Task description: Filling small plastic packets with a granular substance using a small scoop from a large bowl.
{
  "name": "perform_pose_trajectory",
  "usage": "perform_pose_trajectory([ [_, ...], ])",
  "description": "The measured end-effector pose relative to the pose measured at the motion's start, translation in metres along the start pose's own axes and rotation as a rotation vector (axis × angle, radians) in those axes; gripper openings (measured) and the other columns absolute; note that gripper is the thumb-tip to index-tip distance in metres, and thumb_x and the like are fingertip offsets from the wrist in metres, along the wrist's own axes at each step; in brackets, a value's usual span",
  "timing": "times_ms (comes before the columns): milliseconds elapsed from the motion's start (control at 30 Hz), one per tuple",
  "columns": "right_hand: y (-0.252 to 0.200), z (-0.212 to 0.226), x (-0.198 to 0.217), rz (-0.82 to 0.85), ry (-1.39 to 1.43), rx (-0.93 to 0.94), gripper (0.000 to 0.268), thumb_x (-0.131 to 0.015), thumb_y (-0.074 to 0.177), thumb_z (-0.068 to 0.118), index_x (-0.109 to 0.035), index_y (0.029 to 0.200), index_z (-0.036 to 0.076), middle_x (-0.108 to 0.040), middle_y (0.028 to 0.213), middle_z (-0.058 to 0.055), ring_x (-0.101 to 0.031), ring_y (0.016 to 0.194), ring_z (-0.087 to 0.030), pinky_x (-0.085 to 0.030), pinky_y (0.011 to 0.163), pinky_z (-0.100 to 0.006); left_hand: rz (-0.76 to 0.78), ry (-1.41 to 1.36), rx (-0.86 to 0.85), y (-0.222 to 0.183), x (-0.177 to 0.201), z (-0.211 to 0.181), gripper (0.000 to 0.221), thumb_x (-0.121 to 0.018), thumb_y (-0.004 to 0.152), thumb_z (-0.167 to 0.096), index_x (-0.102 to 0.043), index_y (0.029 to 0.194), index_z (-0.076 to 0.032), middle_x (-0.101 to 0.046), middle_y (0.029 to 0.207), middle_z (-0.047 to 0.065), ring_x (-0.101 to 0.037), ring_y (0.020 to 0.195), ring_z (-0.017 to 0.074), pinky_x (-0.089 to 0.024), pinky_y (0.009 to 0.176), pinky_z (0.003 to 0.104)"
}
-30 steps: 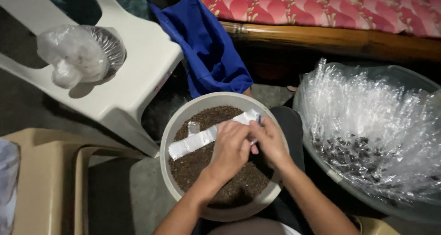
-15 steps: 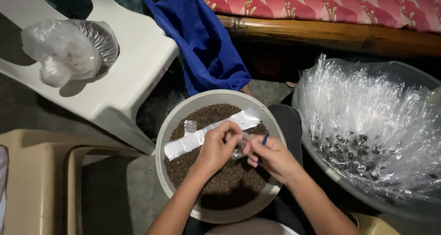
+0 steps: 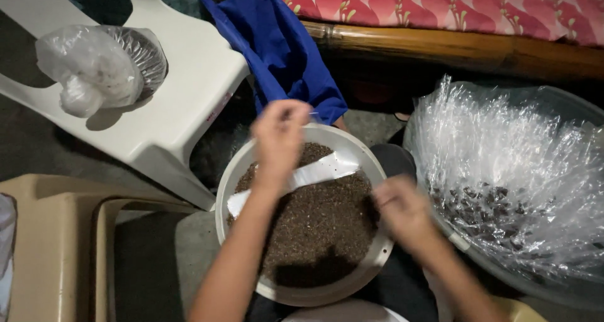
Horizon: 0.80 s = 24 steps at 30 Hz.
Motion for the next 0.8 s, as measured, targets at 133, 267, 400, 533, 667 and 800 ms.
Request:
perform_pose_trajectory([
  [133,0.007,-0.181,0.118,-0.177,-0.293,-0.174,0.022,-0.066,0.109,0.025,-0.072,0.115,0.005,-0.069,0.092,-0.023,-0.066,0.087,-0.037,-0.051,0.081,-0.049,0.242,0.091,0.098,-0.059,-0.075,0.087,0.034,-0.054,0.105,-0.031,-0.071,0.094,-0.004,-0.067,0.083,0.02,-0.064,0.077,0.0377,-0.05,0.071,0.048],
  [267,-0.03,-0.279,0.175,-0.069,-0.815,-0.497,0.046,-0.06,0.109,0.048,-0.07,0.13,0.008,-0.061,0.123,-0.024,-0.069,0.105,-0.049,-0.055,0.089,-0.058,0.393,0.789,-0.549,-0.13,-0.137,0.101,0.008,-0.074,0.078,-0.016,-0.07,0.072,-0.012,-0.06,0.07,0.007,-0.061,0.065,0.0293,-0.044,0.059,0.043],
  [400,0.0,-0.17,0.151,-0.134,-0.552,-0.117,0.051,-0.05,0.112,0.027,-0.063,0.075,-0.005,-0.059,0.065,-0.029,-0.063,0.074,-0.053,-0.046,0.07,-0.051,0.592,0.619,-0.203,-0.122,-0.142,0.145,0.011,-0.076,0.08,-0.011,-0.077,0.091,-0.008,-0.067,0.077,0.014,-0.068,0.071,0.0376,-0.054,0.066,0.048],
  [533,0.008,-0.172,0.079,-0.098,-0.196,-0.588,0.052,-0.04,0.114,0.054,-0.079,0.113,0.02,-0.073,0.099,-0.02,-0.069,0.1,-0.038,-0.049,0.096,-0.046,0.524,0.372,0.033,-0.081,-0.099,0.098,0.007,-0.078,0.082,-0.017,-0.079,0.089,-0.02,-0.072,0.079,0.006,-0.073,0.08,0.0336,-0.059,0.074,0.04],
  [667,0.03,-0.037,-0.026,0.13,0.178,-0.366,0.039,-0.051,0.104,0.039,-0.074,0.124,0.014,-0.075,0.089,-0.017,-0.073,0.082,-0.03,-0.056,0.086,-0.04,0.432,0.316,0.017,-0.064,-0.056,0.043,0.009,-0.079,0.084,-0.015,-0.079,0.092,-0.018,-0.072,0.076,0.004,-0.072,0.073,0.024,-0.057,0.069,0.034],
  [800,0.043,-0.001,-0.048,0.15,0.338,-0.182,0.027,-0.061,0.103,0.018,-0.069,0.124,0.004,-0.072,0.081,-0.01,-0.071,0.074,-0.016,-0.061,0.076,-0.034,0.387,0.347,-0.09,-0.057,-0.043,0.025,0.008,-0.076,0.087,-0.014,-0.077,0.095,-0.015,-0.071,0.08,0.008,-0.071,0.078,0.0319,-0.058,0.07,0.04],
])
Point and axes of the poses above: each hand's wrist, its own y-axis towards the middle knuckle, its own x-axis out of the back of the hand, z = x × y, the point moved 10 cm from there along y, towards the middle knuckle
